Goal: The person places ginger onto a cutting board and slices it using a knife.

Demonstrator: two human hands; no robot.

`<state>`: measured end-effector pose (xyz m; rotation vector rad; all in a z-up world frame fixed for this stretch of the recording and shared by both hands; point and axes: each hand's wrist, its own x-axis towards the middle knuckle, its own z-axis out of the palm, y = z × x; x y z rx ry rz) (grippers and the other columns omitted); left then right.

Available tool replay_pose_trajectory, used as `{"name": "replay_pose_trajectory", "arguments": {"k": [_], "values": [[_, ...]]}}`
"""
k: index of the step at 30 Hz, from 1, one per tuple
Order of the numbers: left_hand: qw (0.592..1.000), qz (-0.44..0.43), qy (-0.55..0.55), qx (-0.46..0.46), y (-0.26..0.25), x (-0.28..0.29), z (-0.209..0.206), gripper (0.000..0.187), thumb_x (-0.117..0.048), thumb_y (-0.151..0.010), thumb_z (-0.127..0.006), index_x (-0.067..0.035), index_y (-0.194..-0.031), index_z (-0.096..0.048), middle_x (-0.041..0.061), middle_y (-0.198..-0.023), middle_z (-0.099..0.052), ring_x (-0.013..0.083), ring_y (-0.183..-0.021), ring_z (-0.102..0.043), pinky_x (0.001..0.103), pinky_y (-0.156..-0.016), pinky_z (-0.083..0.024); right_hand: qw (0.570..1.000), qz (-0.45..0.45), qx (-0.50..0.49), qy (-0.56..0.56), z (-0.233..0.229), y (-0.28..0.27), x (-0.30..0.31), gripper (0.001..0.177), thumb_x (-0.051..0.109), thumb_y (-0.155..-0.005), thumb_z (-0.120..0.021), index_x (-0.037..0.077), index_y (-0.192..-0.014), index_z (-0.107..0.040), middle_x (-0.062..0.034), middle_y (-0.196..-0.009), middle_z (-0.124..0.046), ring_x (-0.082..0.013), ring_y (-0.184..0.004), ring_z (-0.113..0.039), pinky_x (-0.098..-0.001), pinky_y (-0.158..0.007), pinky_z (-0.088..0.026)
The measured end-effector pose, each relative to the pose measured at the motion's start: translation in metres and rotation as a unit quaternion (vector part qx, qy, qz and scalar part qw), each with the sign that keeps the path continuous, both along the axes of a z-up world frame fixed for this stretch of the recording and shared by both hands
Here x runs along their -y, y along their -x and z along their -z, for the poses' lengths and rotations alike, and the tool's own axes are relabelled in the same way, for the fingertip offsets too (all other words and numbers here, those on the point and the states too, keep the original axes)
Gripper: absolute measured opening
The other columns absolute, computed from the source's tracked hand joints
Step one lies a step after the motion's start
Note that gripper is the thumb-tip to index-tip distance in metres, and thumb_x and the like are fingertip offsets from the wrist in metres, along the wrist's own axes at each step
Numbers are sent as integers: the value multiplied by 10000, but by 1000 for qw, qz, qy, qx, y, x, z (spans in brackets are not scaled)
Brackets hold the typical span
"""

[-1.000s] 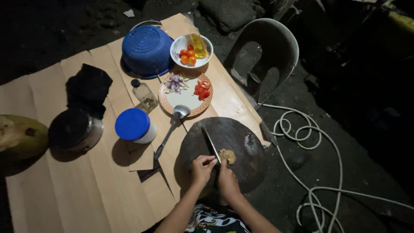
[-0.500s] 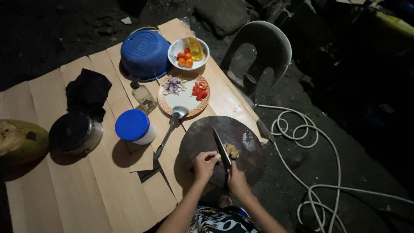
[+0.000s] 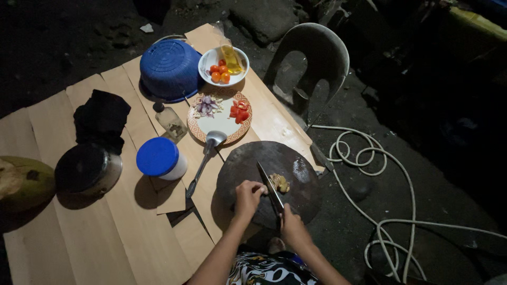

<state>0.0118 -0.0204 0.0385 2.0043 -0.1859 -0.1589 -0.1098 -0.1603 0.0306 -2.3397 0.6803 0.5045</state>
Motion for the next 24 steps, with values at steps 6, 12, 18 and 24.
{"name": "replay_pose_trajectory", "arguments": {"k": [6,12,18,24], "values": [[999,30,19,-11,-2,-14,5,84,-16,-792,-768,-58,-846,-817,132,-833,-779,256,-769,-763,355,-732,-599,999,5,-26,-22,-15,1,-2,208,267,-1044,-443,116,-1186,-464,-261,-864,-704,-464,-822,-711,-556,-711,-530],[996,74,51,-3,-4,-12,16,125,-26,-814,-757,-42,-933,-793,118,-949,-770,229,-840,-775,331,-736,-619,996,26,-36,-77,-17,0,3,191,245,-1037,-461,97,-1152,-492,-246,-837,-717,-429,-776,-753,-534,-684,-538],[993,20,89,-81,11,-11,12,207,-118,-821,-805,-50,-1016,-790,114,-956,-793,176,-802,-778,308,-709,-622,998,-3,32,-46,3,7,1,198,233,-1032,-497,65,-1137,-496,-262,-828,-712,-460,-804,-710,-532,-674,-527],[981,-52,70,-174,19,-2,14,226,-195,-805,-846,-62,-986,-820,96,-936,-822,147,-807,-777,295,-761,-608,998,21,-3,-56,-10,8,-4,197,221,-1008,-484,108,-1170,-487,-242,-819,-696,-422,-758,-725,-523,-634,-541]]}}
